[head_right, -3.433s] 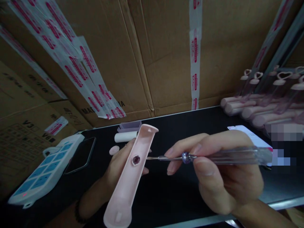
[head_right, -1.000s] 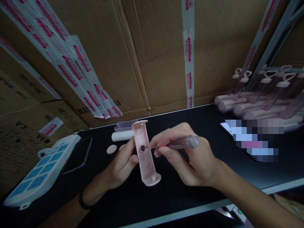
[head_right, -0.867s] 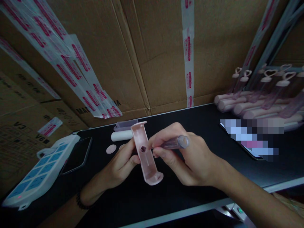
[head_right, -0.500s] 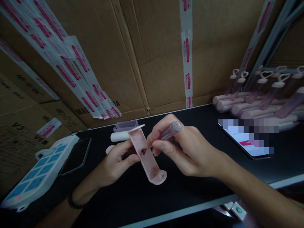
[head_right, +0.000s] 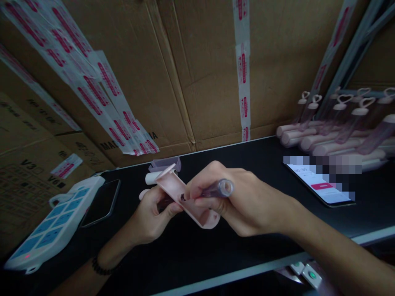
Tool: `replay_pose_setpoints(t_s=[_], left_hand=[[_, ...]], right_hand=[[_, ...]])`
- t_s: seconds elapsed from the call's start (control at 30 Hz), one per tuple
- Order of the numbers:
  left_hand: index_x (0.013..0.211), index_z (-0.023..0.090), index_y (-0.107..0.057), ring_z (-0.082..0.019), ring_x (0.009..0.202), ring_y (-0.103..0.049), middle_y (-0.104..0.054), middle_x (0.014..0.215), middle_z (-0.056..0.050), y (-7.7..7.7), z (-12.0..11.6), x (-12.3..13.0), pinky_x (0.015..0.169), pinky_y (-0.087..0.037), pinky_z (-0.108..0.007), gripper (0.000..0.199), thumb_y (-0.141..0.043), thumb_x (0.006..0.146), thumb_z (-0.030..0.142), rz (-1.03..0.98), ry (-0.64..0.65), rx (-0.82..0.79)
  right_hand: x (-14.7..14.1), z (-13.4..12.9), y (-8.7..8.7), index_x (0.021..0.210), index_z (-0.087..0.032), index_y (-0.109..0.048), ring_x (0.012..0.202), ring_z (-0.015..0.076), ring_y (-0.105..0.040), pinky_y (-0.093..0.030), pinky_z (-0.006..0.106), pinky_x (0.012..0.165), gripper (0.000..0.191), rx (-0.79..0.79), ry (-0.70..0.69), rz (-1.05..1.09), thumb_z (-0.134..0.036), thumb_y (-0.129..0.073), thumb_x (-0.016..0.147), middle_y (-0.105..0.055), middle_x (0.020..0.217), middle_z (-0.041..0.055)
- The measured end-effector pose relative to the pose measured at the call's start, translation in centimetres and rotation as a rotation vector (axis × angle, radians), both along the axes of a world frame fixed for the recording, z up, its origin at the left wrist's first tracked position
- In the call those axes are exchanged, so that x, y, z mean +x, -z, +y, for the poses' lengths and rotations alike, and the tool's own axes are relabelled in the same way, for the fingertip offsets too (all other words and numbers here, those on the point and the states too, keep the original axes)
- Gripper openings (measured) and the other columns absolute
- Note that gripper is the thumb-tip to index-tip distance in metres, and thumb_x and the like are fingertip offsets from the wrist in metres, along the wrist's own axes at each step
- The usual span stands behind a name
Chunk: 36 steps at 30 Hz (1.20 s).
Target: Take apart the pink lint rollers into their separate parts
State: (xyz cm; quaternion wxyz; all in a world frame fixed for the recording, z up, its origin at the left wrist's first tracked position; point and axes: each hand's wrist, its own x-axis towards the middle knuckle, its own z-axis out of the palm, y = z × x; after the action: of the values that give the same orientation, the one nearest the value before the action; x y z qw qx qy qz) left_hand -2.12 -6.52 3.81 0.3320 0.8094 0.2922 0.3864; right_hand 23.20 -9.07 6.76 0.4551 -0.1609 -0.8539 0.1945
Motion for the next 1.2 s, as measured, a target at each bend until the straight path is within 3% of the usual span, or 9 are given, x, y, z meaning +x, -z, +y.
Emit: replay_pose_setpoints(t_s=[0.1,0.23,0.4,0.57,0.7,0.87,0.97,1.07,1.2], left_hand=[[0.099,0.015,-0.066,-0.02,0.078,-0.07,-0.074,0.09,-0.008,0.0,-0.1,0.2,0.068,-0.055,-0.027,0.037,-0.071,0.092,0.051,-0.035,0.021,-0.008],[0.101,0.015,-0.066,-0.021,0.083,-0.072,-0.074,0.094,-0.009,0.1,-0.3,0.5,0.069,-0.055,-0.026,0.036,-0.07,0.093,0.051,-0.063,0.066,-0.009],[0.097,0.016,-0.066,-0.019,0.083,-0.071,-0.071,0.089,-0.006,0.2,-0.5,0.6,0.071,-0.055,-0.025,0.034,-0.07,0.093,0.05,-0.102,0.076,0.022],[0.101,0.016,-0.066,-0.018,0.084,-0.07,-0.071,0.096,-0.007,0.4,-0.6,0.4,0.073,-0.056,-0.024,0.034,-0.07,0.093,0.049,-0.107,0.096,-0.02],[0.099,0.016,-0.066,-0.018,0.078,-0.068,-0.071,0.091,-0.006,0.1,-0.8,0.7,0.071,-0.056,-0.025,0.038,-0.071,0.091,0.052,-0.127,0.094,-0.078],[0.091,0.016,-0.064,-0.017,0.071,-0.065,-0.072,0.088,-0.007,-0.8,-1.2,1.2,0.068,-0.055,-0.026,0.041,-0.071,0.089,0.057,-0.141,0.064,-0.13],[0.091,0.015,-0.065,-0.018,0.072,-0.067,-0.073,0.089,-0.008,-0.9,-1.3,1.2,0.068,-0.056,-0.027,0.045,-0.071,0.088,0.059,-0.135,0.045,-0.142],[0.094,0.014,-0.067,-0.02,0.076,-0.069,-0.074,0.089,-0.009,-0.8,-1.4,1.2,0.068,-0.056,-0.027,0.05,-0.071,0.087,0.062,-0.133,0.033,-0.15],[0.092,0.013,-0.067,-0.02,0.077,-0.069,-0.071,0.086,-0.008,-0.6,-1.5,1.3,0.07,-0.055,-0.028,0.051,-0.072,0.086,0.063,-0.138,0.018,-0.163]], right_hand=[[-0.1,-0.5,-0.6,0.102,-0.022,-0.058,0.093,0.0171,-0.069,-0.054,0.03,0.081,0.004,0.009,-0.025,-0.082,-0.019,-0.054,0.102,-0.072,0.102,0.0057],[-0.1,-1.1,-0.7,0.094,-0.02,-0.06,0.092,0.0154,-0.068,-0.053,0.027,0.081,0.011,-0.045,-0.061,-0.133,-0.021,-0.054,0.102,-0.073,0.101,0.0058],[-0.1,-1.0,-0.5,0.09,-0.021,-0.061,0.091,0.0146,-0.07,-0.054,0.025,0.079,0.014,-0.037,-0.059,-0.046,-0.027,-0.057,0.103,-0.077,0.1,0.0043],[0.1,-0.4,0.5,0.106,-0.023,-0.06,0.099,0.0167,-0.072,-0.055,0.031,0.084,0.005,-0.029,-0.061,0.107,-0.022,-0.061,0.101,-0.078,0.109,0.0048],[-0.1,-0.5,0.5,0.103,-0.022,-0.061,0.095,0.0161,-0.072,-0.055,0.03,0.082,0.002,-0.023,-0.078,0.149,-0.022,-0.062,0.101,-0.078,0.107,0.0044],[0.0,-1.5,-0.2,0.096,-0.021,-0.065,0.093,0.0152,-0.071,-0.056,0.024,0.079,0.006,0.006,-0.102,-0.12,-0.02,-0.06,0.099,-0.076,0.099,0.0031],[0.4,-1.8,0.2,0.115,-0.025,-0.066,0.096,0.0174,-0.07,-0.057,0.024,0.075,0.022,0.023,-0.035,-0.311,-0.018,-0.063,0.094,-0.074,0.109,0.003],[0.4,-2.1,0.4,0.137,-0.021,-0.056,0.09,0.0189,-0.069,-0.057,0.026,0.07,0.044,0.075,-0.006,-0.337,-0.02,-0.062,0.093,-0.073,0.109,0.0048],[-0.5,-3.4,-0.9,0.123,-0.018,-0.061,0.085,0.0198,-0.07,-0.059,0.028,0.07,0.024,0.183,0.026,-0.269,-0.021,-0.051,0.101,-0.074,0.097,0.0073]])
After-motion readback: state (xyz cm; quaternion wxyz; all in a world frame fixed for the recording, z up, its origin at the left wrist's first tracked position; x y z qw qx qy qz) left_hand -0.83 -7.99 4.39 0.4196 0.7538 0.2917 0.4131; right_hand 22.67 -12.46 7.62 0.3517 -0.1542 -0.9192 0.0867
